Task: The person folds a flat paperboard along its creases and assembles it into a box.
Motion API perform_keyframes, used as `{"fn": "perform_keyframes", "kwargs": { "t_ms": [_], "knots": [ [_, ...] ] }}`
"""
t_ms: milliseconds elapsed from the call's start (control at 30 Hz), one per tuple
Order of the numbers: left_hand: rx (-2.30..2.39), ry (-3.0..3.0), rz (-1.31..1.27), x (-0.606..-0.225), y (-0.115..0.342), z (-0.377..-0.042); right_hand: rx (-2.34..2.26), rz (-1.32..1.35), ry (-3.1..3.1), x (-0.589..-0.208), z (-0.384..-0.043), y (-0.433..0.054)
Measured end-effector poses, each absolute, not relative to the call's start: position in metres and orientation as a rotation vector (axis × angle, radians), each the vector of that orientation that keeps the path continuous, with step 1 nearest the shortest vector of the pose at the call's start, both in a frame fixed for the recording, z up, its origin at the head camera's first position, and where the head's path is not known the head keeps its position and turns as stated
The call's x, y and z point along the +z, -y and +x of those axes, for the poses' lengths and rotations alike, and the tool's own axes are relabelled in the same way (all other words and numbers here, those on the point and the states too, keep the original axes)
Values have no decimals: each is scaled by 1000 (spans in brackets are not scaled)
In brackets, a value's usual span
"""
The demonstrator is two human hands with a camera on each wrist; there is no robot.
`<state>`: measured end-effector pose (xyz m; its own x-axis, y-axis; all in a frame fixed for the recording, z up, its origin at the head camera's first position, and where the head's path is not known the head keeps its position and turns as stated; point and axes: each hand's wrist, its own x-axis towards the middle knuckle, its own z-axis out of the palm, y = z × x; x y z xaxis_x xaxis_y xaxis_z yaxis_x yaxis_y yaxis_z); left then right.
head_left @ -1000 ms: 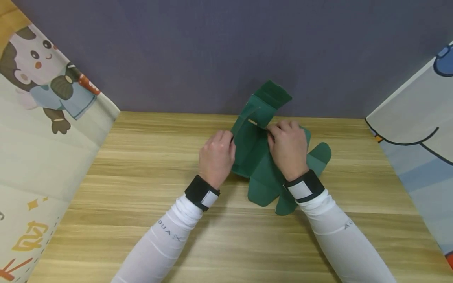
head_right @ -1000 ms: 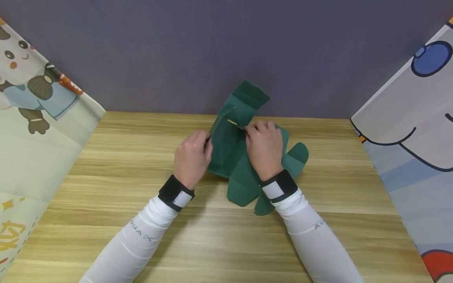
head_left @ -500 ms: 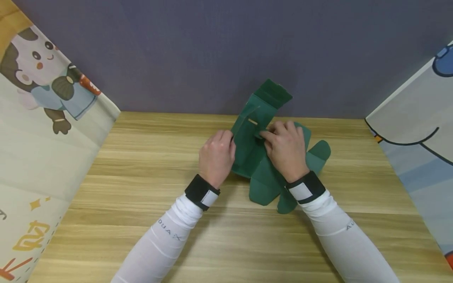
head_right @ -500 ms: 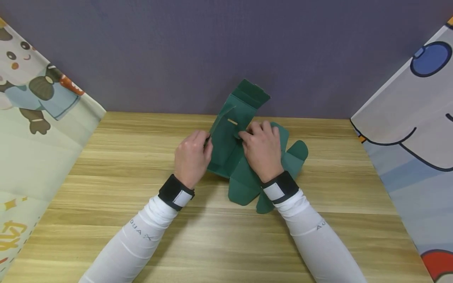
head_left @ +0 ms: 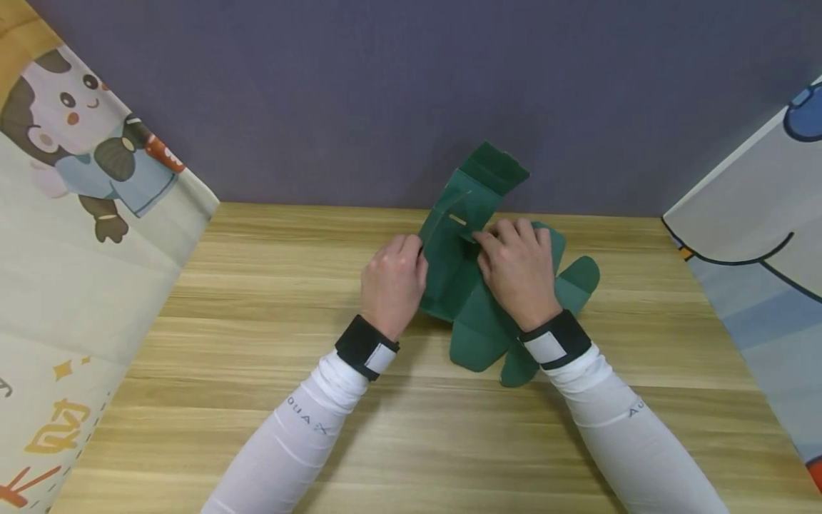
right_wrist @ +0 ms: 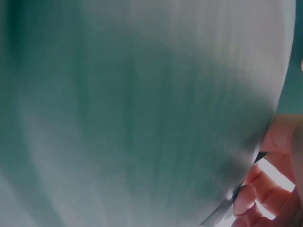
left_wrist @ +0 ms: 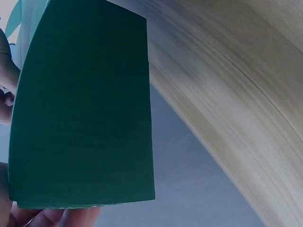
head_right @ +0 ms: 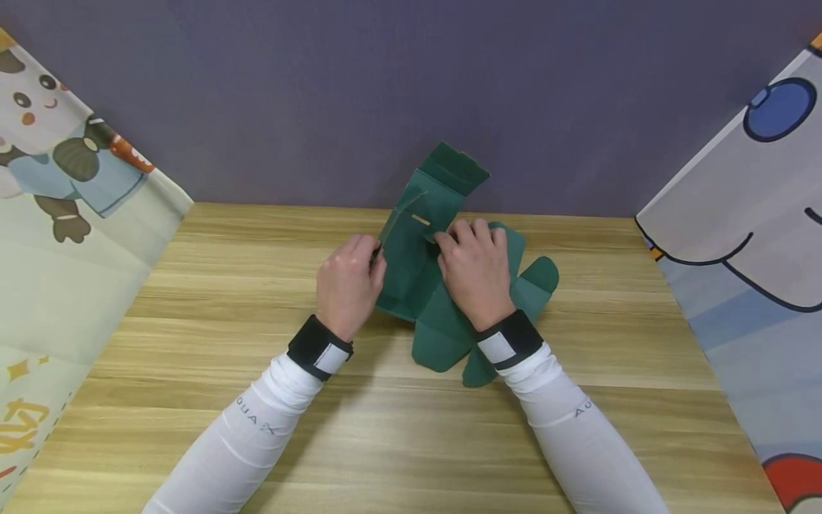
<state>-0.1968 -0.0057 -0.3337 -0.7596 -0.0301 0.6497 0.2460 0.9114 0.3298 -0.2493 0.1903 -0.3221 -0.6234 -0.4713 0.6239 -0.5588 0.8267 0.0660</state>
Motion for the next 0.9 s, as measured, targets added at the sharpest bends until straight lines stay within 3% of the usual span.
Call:
{"fn": "perform_keyframes", "kwargs": {
  "t_ms": [400,900],
  "knots": [
    [-479,2364,-137,-334,6,-198,246,697,2303,-304,-252,-186],
    [-430,2358,-136,-334,4,-195,70,828,2232,-271,-260,-154]
  ]
}}
